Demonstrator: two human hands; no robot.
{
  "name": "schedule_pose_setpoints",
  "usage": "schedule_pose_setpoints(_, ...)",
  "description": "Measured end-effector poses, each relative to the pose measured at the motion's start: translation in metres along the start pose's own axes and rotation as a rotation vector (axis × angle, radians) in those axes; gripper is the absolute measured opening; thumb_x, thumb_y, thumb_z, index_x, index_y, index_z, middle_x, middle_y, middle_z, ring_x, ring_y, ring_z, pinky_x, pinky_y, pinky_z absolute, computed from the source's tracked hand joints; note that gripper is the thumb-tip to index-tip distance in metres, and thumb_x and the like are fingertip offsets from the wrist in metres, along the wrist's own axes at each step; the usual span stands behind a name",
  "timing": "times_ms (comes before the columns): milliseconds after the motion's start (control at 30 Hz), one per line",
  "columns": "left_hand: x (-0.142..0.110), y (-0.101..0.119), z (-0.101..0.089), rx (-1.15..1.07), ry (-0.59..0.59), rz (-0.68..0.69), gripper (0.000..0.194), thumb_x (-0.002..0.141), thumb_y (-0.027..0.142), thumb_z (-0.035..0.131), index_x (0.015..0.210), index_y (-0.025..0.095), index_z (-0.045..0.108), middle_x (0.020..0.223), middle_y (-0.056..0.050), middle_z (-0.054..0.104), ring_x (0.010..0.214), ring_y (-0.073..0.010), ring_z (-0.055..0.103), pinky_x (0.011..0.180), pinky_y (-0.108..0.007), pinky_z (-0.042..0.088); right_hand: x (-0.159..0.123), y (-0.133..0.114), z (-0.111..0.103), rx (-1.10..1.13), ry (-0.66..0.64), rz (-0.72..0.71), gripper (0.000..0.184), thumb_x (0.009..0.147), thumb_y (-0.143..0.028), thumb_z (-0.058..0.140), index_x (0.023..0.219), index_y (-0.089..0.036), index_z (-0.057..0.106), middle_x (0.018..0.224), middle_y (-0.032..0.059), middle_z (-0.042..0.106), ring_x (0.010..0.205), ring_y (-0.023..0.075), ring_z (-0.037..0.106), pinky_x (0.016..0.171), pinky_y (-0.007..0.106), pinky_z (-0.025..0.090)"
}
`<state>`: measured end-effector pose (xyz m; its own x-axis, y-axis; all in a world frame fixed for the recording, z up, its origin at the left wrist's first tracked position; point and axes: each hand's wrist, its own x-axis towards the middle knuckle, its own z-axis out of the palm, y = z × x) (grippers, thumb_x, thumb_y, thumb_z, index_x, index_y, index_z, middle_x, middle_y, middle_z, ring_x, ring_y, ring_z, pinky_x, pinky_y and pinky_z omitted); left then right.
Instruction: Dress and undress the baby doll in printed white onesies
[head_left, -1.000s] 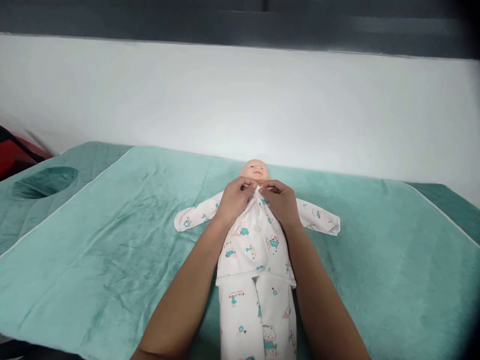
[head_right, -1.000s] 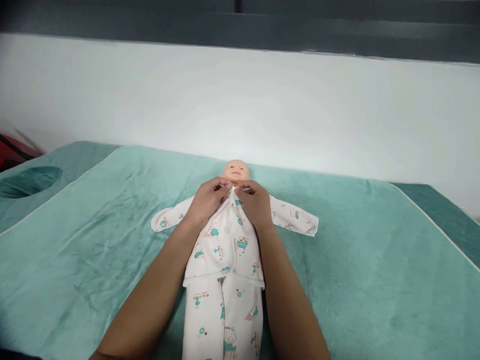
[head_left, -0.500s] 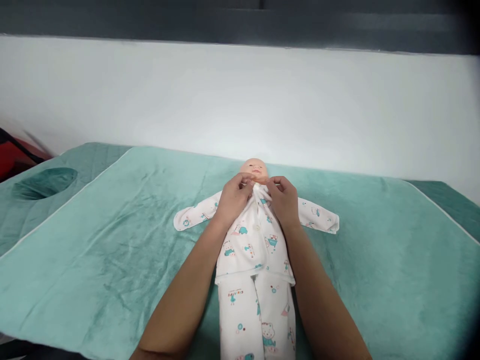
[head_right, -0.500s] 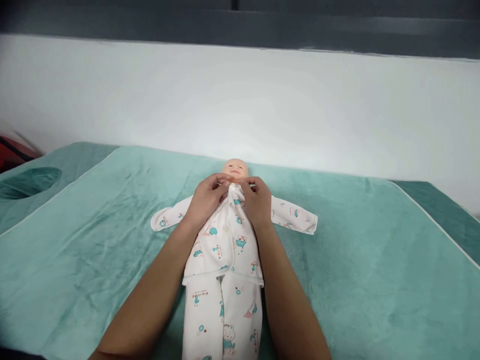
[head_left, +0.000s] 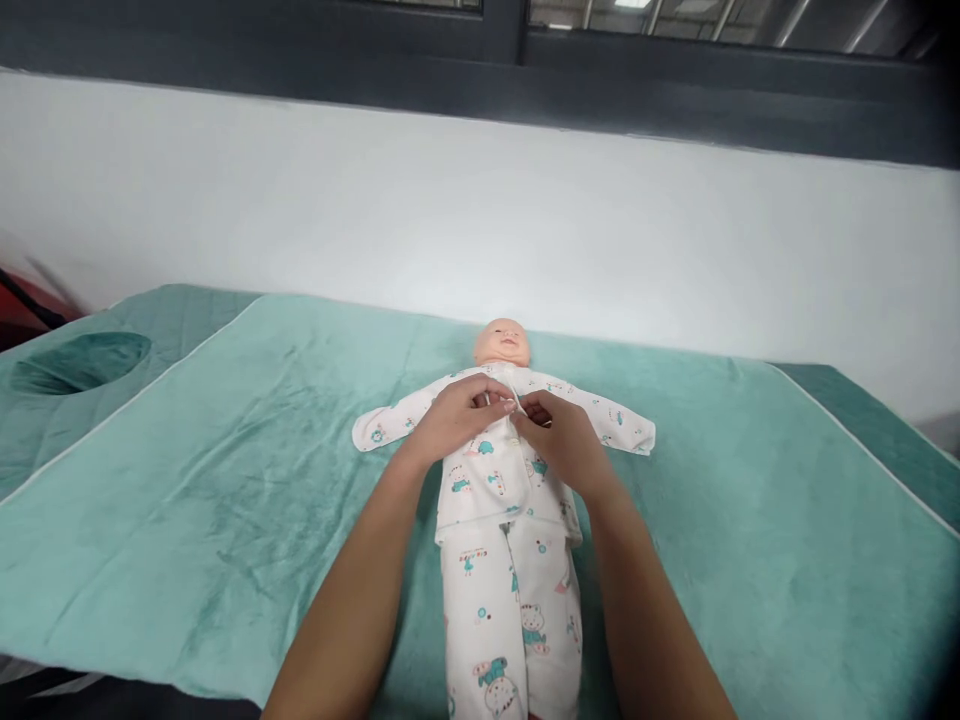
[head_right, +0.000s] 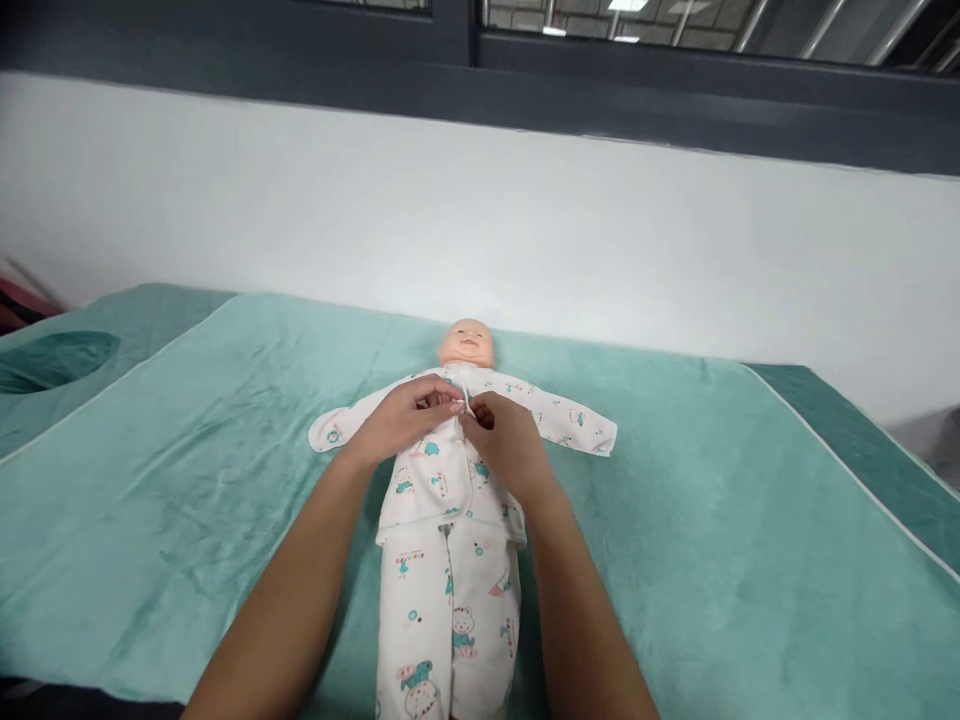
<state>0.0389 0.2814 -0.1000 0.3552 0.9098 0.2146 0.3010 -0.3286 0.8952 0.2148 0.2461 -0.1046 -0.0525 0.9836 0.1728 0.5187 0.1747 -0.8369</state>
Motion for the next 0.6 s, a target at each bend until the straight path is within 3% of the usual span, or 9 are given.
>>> schedule_pose_setpoints(167, 0.003, -0.008, 0.004, -0.181, 0.013, -0.051, 0.023, 0.08, 0.042, 0.067, 0.08, 0.019, 0.067, 0.066, 0.002, 0.052, 0.055, -0.0093, 0.04, 0.051, -0.023, 0.03, 0.006, 0.016, 0.006, 0.366, 0.023, 0.095, 0.021, 0.081, -0.042, 0.063, 0.08, -0.021, 0.066, 0.06, -0.0039, 0.054, 0.053, 0.0119, 0.043, 0.05, 0.026, 0.032)
schedule_pose_setpoints(267, 0.003, -0.008, 0.007, -0.329, 0.084, -0.076, 0.023, 0.081, 0.042, 0.067, 0.082, 0.019, 0.065, 0.063, 0.003, 0.052, 0.053, -0.008, 0.039, 0.051, -0.022, 0.029, 0.009, 0.018, 0.012, 0.522, 0.143, 0.02, 0.019, 0.079, -0.04, 0.067, 0.082, -0.021, 0.068, 0.074, -0.0011, 0.063, 0.065, 0.0139, 0.055, 0.059, 0.026, 0.042)
schedule_pose_setpoints(367, 0.002, -0.005, 0.01, -0.399, 0.102, -0.096, 0.024, 0.081, 0.042, 0.068, 0.081, 0.018, 0.065, 0.063, 0.003, 0.054, 0.051, -0.0073, 0.039, 0.049, -0.022, 0.029, 0.009, 0.018, 0.016, 0.542, 0.224, -0.074, 0.016, 0.077, -0.037, 0.068, 0.081, -0.021, 0.07, 0.095, 0.0031, 0.071, 0.088, 0.0186, 0.062, 0.079, 0.03, 0.049)
schedule_pose_setpoints(600, 0.001, -0.002, 0.009, -0.359, 0.029, -0.132, 0.025, 0.082, 0.042, 0.067, 0.09, 0.018, 0.07, 0.065, 0.001, 0.058, 0.052, -0.0077, 0.042, 0.049, -0.022, 0.03, 0.008, 0.021, 0.016, 0.564, 0.166, -0.023, 0.018, 0.077, -0.037, 0.068, 0.084, -0.021, 0.073, 0.095, 0.0037, 0.073, 0.089, 0.0198, 0.065, 0.084, 0.033, 0.05)
